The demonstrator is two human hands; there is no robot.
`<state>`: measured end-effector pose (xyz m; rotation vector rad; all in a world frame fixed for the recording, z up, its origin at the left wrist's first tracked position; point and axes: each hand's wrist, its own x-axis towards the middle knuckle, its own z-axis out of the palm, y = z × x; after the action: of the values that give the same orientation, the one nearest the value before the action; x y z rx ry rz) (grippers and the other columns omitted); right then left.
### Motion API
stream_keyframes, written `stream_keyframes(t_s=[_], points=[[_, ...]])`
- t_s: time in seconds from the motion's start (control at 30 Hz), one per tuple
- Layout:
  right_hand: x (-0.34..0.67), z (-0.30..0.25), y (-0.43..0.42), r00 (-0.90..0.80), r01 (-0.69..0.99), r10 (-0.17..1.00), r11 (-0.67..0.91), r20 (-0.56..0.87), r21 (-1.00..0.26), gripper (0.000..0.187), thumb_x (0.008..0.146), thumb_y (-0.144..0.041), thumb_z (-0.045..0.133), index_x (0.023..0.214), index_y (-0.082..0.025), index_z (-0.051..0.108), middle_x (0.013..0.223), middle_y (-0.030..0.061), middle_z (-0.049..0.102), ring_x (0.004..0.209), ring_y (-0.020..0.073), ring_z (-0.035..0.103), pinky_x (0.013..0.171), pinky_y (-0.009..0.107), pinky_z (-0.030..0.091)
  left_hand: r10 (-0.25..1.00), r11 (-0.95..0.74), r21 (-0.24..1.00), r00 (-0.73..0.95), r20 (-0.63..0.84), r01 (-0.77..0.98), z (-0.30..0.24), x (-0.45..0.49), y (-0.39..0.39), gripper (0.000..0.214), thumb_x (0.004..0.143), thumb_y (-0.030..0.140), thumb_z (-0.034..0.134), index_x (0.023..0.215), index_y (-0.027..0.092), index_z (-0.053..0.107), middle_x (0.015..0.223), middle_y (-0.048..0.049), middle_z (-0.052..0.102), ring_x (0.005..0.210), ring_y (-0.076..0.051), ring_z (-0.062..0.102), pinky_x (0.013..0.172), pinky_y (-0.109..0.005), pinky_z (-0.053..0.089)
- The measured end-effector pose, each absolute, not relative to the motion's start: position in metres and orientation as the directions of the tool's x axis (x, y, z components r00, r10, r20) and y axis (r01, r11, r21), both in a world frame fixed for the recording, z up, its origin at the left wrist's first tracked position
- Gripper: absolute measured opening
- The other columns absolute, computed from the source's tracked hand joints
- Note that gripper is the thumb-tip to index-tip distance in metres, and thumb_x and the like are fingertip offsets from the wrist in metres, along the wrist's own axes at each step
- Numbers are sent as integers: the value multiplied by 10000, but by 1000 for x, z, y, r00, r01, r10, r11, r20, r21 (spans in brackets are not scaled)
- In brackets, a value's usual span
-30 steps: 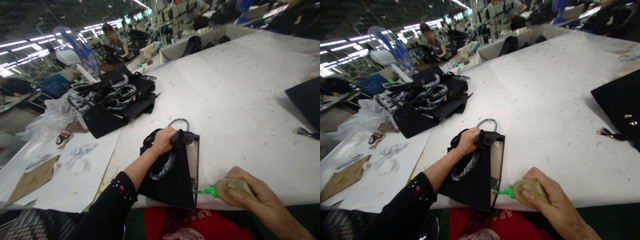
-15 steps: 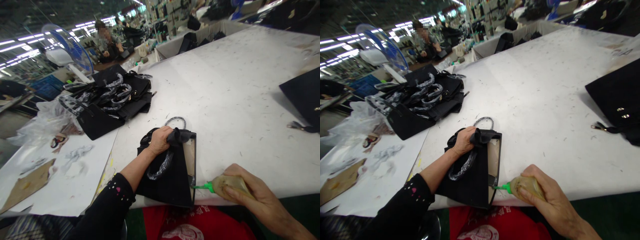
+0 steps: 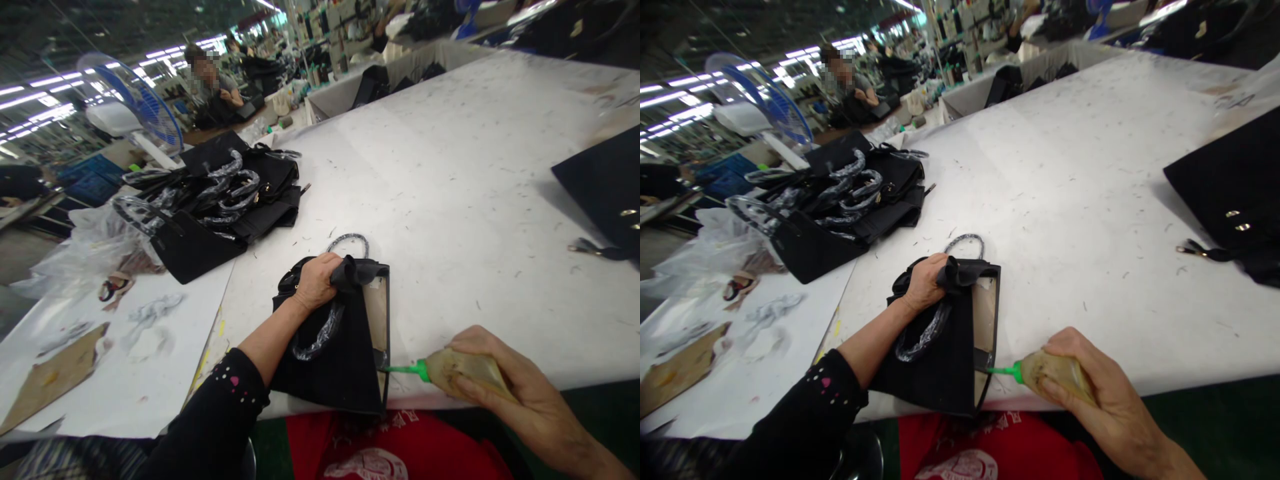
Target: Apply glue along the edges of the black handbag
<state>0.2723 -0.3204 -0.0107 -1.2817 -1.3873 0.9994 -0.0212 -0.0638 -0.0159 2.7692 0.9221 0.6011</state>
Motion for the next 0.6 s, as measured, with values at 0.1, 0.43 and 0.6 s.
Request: stream_keyframes(t_s=[0.1, 0.43, 0.6], points=[[270, -11, -319, -9, 214, 995, 102, 102, -972, 131, 1063, -439, 711, 1081, -313, 743, 944, 12, 707, 791, 204, 704, 691, 284, 598, 608, -793, 278, 727, 319, 542, -17, -22, -64, 252, 726, 55, 636, 917, 213, 684, 947, -59, 752, 907, -248, 719, 792, -324, 557], [269, -25, -314, 103, 250, 984, 113, 143, -961, 171, 1018, -451, 758, 1098, -300, 756, 983, 30, 728, 837, 236, 719, 716, 311, 602, 620, -783, 312, 715, 322, 538, -19, -23, -64, 241, 747, 69, 630, 928, 217, 689, 945, -61, 752, 889, -244, 715, 798, -329, 567], [259, -17, -320, -60, -17, 984, -169, -168, -985, 420, 1028, -659, 664, 941, -253, 725, 847, 14, 648, 740, 215, 630, 678, 318, 537, 625, -780, 315, 697, 351, 541, -16, -20, -68, 223, 719, 66, 613, 871, 210, 687, 896, -62, 754, 826, -240, 718, 745, -323, 578]])
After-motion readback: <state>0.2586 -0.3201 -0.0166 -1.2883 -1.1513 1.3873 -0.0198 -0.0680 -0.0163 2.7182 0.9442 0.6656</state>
